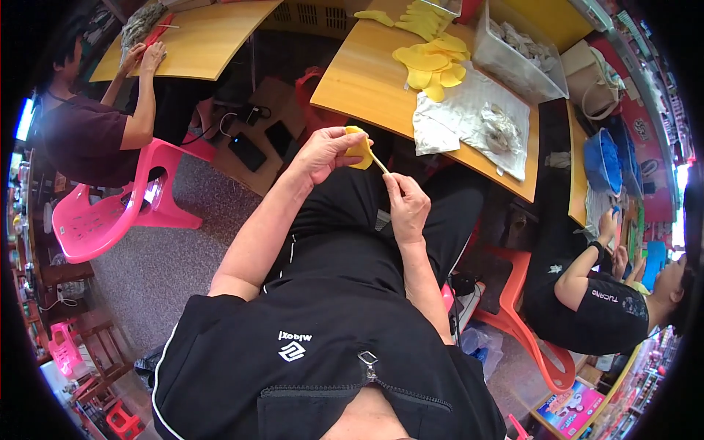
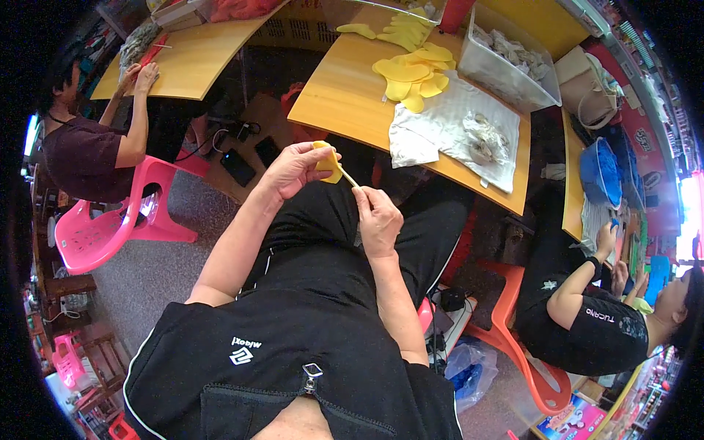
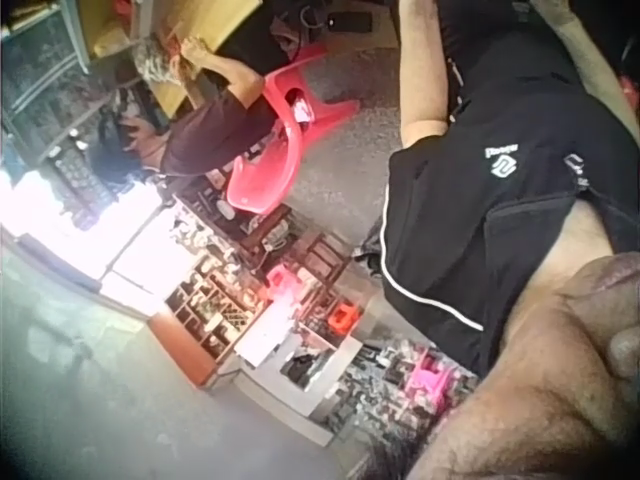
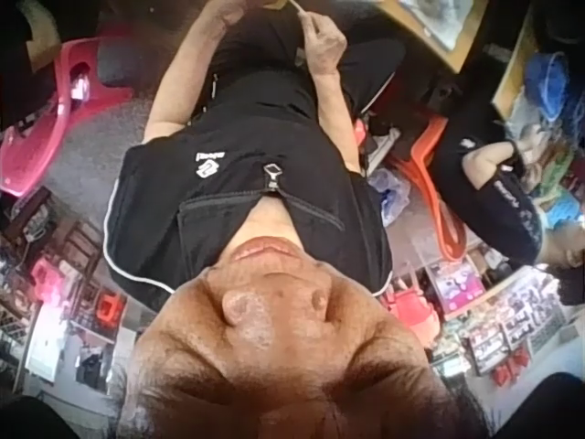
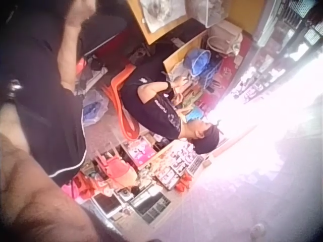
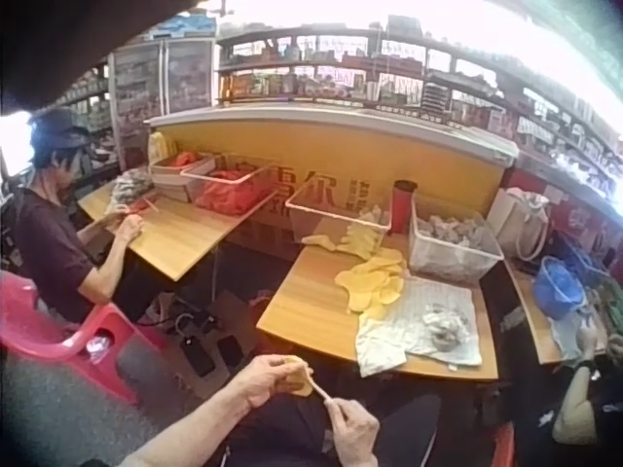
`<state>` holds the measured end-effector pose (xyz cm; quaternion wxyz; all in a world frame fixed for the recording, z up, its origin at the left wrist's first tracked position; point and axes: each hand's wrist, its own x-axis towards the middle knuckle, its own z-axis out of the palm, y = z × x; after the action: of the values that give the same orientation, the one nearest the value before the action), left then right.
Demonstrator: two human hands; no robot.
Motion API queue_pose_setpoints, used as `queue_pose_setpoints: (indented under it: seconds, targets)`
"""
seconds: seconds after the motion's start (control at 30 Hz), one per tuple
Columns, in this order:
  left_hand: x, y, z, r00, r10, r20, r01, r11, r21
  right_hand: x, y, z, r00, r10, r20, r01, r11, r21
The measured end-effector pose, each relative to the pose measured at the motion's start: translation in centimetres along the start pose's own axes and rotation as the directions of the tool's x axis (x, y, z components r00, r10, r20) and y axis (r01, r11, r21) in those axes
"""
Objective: Assembling leather petals onto a wooden stick to create artificial flowers.
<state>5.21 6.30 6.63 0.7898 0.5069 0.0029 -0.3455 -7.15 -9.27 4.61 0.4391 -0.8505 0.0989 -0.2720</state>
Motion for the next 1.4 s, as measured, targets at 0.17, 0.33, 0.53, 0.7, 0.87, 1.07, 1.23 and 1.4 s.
queue_pose_setpoints:
  seconds: [0.17,0.33,0.53,0.7,0.87,1.07,1.23,1.4]
  targets:
    - [0.1,-0.6,0.9,0.996,0.064,0.067,-0.055,0.991,-0.124,-0.5,1.0,0.5,0.754,0.428,0.499,-0.657,0.482,0.58]
    - [0.3,-1.1,1.2,0.99,0.138,0.038,-0.125,0.96,-0.249,-1.0,1.1,1.1,0.653,0.454,0.606,-0.748,0.266,0.608]
    - [0.0,-0.3,2.9,0.987,0.161,0.016,-0.148,0.935,-0.323,-0.8,1.3,0.8,0.689,0.399,0.605,-0.719,0.272,0.639]
    - [0.1,0.1,1.8,0.991,0.12,-0.053,-0.129,0.967,-0.221,-0.1,1.0,0.0,0.723,0.428,0.543,-0.691,0.445,0.57]
    - [0.1,-0.1,1.6,0.992,0.102,-0.076,-0.114,0.977,-0.181,-0.4,1.4,0.3,0.72,0.42,0.552,-0.694,0.424,0.582]
    - [0.0,0.0,1.7,0.993,0.118,-0.031,-0.122,0.95,-0.289,-0.5,2.1,0.4,0.705,0.379,0.599,-0.709,0.382,0.593]
    - [-0.1,0.2,1.3,0.999,0.052,0.005,-0.047,0.938,-0.344,-0.4,1.7,0.4,0.717,0.387,0.579,-0.696,0.424,0.579]
    - [0.3,0.7,1.8,0.997,0.081,-0.015,-0.081,0.935,-0.344,-0.3,1.7,0.1,0.704,0.372,0.605,-0.71,0.385,0.59]
